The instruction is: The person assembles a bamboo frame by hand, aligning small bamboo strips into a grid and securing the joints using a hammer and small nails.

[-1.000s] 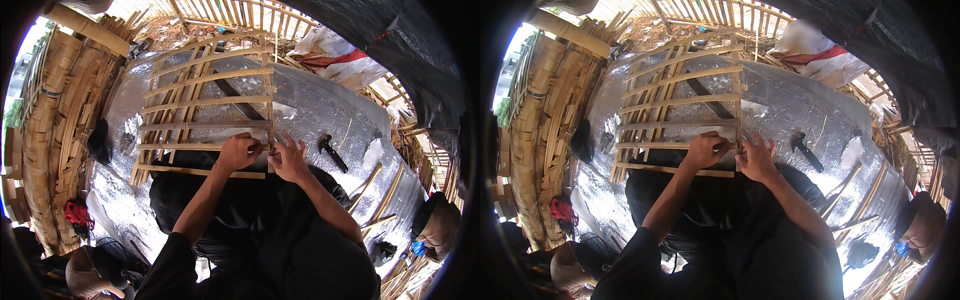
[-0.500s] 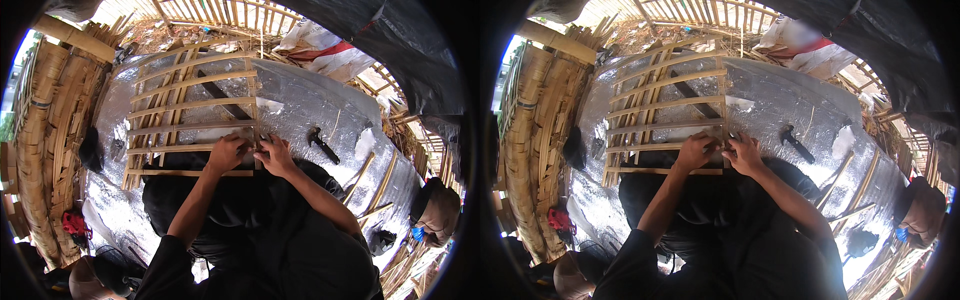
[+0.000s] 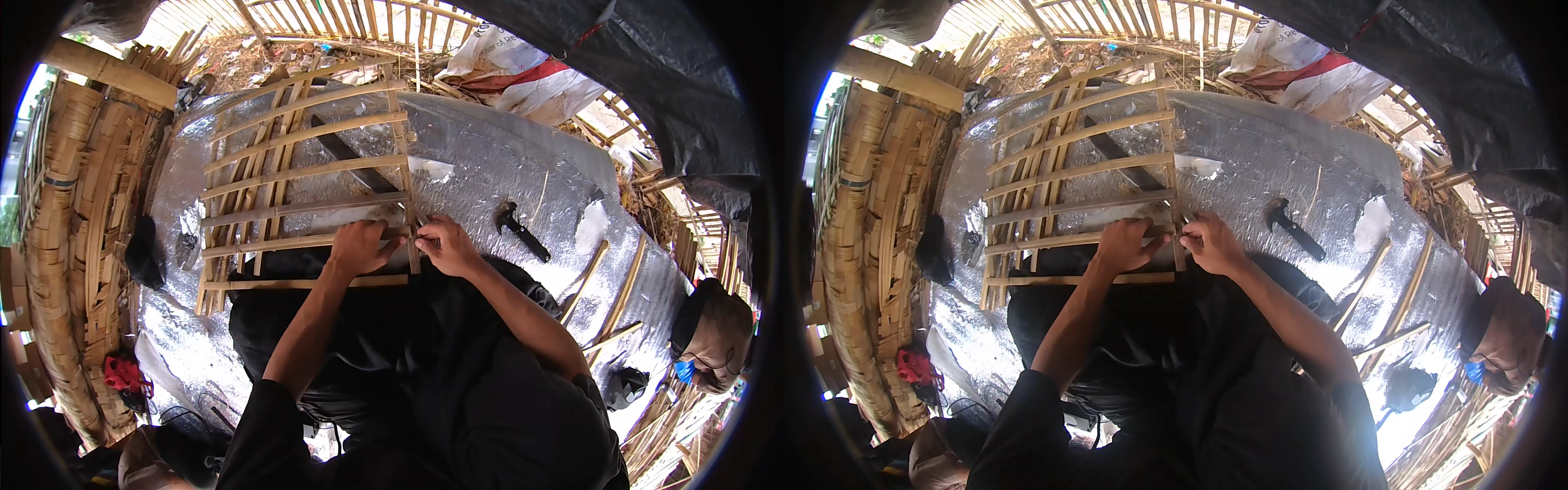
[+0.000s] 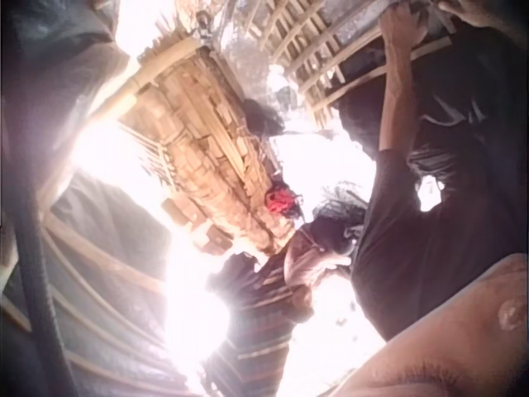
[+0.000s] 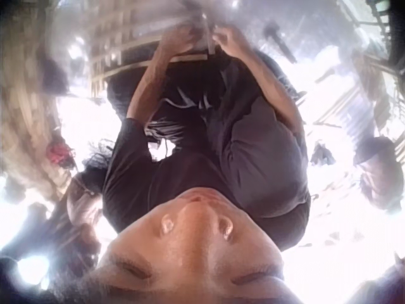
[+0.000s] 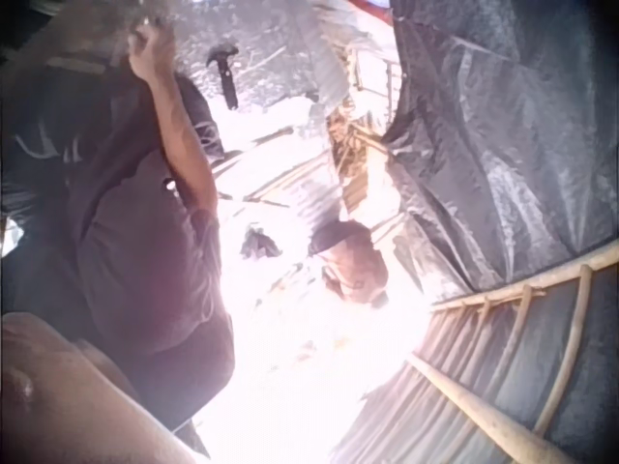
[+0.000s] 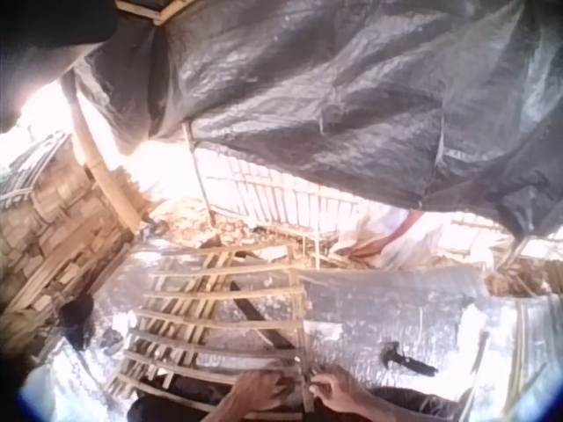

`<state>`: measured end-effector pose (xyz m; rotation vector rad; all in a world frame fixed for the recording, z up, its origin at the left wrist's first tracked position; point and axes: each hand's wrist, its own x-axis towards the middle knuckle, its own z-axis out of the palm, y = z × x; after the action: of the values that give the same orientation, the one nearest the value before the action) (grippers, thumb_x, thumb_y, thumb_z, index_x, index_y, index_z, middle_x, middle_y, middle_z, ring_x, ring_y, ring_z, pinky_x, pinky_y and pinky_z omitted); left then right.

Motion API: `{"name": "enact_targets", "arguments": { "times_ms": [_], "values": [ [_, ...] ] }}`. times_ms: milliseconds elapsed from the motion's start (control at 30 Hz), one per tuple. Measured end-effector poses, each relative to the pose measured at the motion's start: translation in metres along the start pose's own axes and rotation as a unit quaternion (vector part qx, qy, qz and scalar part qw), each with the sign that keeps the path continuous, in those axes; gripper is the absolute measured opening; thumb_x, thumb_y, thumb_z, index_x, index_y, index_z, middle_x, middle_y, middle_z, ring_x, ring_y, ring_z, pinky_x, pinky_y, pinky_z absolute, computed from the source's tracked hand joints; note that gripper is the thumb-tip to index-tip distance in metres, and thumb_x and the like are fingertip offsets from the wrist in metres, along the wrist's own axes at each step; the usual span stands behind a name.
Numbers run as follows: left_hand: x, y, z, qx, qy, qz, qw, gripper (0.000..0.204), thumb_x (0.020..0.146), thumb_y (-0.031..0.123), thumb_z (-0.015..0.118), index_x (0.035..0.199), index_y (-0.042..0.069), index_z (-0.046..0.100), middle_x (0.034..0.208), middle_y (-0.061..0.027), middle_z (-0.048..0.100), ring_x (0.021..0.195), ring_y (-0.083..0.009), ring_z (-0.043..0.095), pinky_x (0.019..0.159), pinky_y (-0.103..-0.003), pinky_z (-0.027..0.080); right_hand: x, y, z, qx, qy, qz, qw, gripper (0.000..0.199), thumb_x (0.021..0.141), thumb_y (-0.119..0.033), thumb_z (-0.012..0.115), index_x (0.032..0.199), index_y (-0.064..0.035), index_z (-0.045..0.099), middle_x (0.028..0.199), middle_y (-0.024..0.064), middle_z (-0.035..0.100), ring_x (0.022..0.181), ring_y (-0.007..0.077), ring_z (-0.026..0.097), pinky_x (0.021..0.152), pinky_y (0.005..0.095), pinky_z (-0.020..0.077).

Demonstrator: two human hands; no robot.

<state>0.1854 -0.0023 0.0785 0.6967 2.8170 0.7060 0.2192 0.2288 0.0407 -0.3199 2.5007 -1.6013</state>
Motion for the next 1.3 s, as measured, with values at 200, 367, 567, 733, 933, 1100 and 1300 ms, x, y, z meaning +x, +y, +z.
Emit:
{"name": "enact_targets", "arguments": {
  "times_ms": [200, 367, 567, 733, 933, 1100, 1300],
  "values": [
    [0.002, -0.002, 0.005, -0.031, 0.004, -0.003, 1.000, 0.035, 0.084, 0.039, 0.075, 0.079, 0.006, 0.064, 0.074, -0.0142, 0.068, 0.071, -0.0389, 0.068, 0.062, -0.048, 0.053, -0.001, -0.007, 0.008, -0.081, 0.006, 0.012, 0.997, 0.009, 0.083, -0.010, 0.071, 0.086, -0.0019, 0.069, 0.109, 0.0233, 0.065, 0.098, 0.0395, 0.067, 0.088, 0.0489, 0.0527],
    [0.000, -0.008, 0.014, -0.008, 0.019, 0.015, 1.000, 0.035, 0.084, 0.040, 0.074, 0.085, 0.006, 0.066, 0.075, -0.0161, 0.069, 0.072, -0.0401, 0.068, 0.064, -0.049, 0.054, -0.004, -0.008, 0.018, -0.126, 0.045, -0.002, 0.991, 0.009, 0.084, -0.011, 0.071, 0.088, -0.0032, 0.070, 0.100, 0.0199, 0.067, 0.095, 0.0401, 0.066, 0.084, 0.0480, 0.0533],
    [0.005, -0.002, 0.012, 0.008, 0.044, 0.007, 0.999, 0.039, 0.086, 0.043, 0.072, 0.094, 0.005, 0.067, 0.081, -0.0184, 0.069, 0.074, -0.0419, 0.068, 0.066, -0.051, 0.054, 0.008, -0.022, 0.012, -0.118, 0.023, 0.031, 0.992, 0.010, 0.084, -0.011, 0.073, 0.090, -0.0027, 0.071, 0.092, 0.0166, 0.067, 0.091, 0.0375, 0.066, 0.080, 0.0444, 0.0539],
    [0.006, -0.007, 0.019, 0.007, 0.110, 0.051, 0.993, 0.042, 0.085, 0.045, 0.072, 0.097, 0.005, 0.067, 0.089, -0.0170, 0.069, 0.079, -0.0408, 0.069, 0.070, -0.051, 0.053, 0.008, -0.012, 0.016, -0.143, 0.042, 0.002, 0.989, 0.010, 0.084, -0.009, 0.073, 0.092, -0.0031, 0.072, 0.088, 0.0144, 0.067, 0.088, 0.0340, 0.066, 0.076, 0.0431, 0.0528],
    [0.006, -0.001, 0.011, -0.005, 0.055, 0.041, 0.998, 0.074, 0.061, 0.065, 0.083, 0.097, 0.003, 0.065, 0.091, -0.0172, 0.070, 0.083, -0.0399, 0.069, 0.073, -0.048, 0.055, 0.011, -0.012, 0.013, -0.096, 0.000, 0.077, 0.992, 0.012, 0.085, -0.015, 0.069, 0.081, -0.0036, 0.067, 0.094, 0.0207, 0.066, 0.087, 0.0421, 0.065, 0.077, 0.0496, 0.0516],
    [0.010, 0.007, 0.009, 0.002, -0.033, -0.049, 0.998, 0.100, 0.052, 0.085, 0.074, 0.096, -0.004, 0.065, 0.088, -0.0203, 0.071, 0.080, -0.0381, 0.072, 0.073, -0.045, 0.059, 0.014, -0.020, 0.012, -0.104, -0.002, 0.105, 0.989, 0.021, 0.087, -0.021, 0.069, 0.081, -0.0018, 0.070, 0.086, 0.0235, 0.068, 0.085, 0.0408, 0.069, 0.073, 0.0478, 0.0530],
    [0.012, 0.010, 0.013, 0.027, -0.042, -0.062, 0.997, 0.103, 0.052, 0.084, 0.074, 0.098, -0.008, 0.066, 0.083, -0.0202, 0.070, 0.077, -0.0366, 0.072, 0.073, -0.044, 0.060, 0.028, -0.031, 0.010, -0.102, -0.020, 0.213, 0.971, 0.046, 0.094, -0.043, 0.065, 0.084, 0.0020, 0.071, 0.079, 0.0238, 0.068, 0.080, 0.0373, 0.070, 0.071, 0.0473, 0.0523]
  ]
}}
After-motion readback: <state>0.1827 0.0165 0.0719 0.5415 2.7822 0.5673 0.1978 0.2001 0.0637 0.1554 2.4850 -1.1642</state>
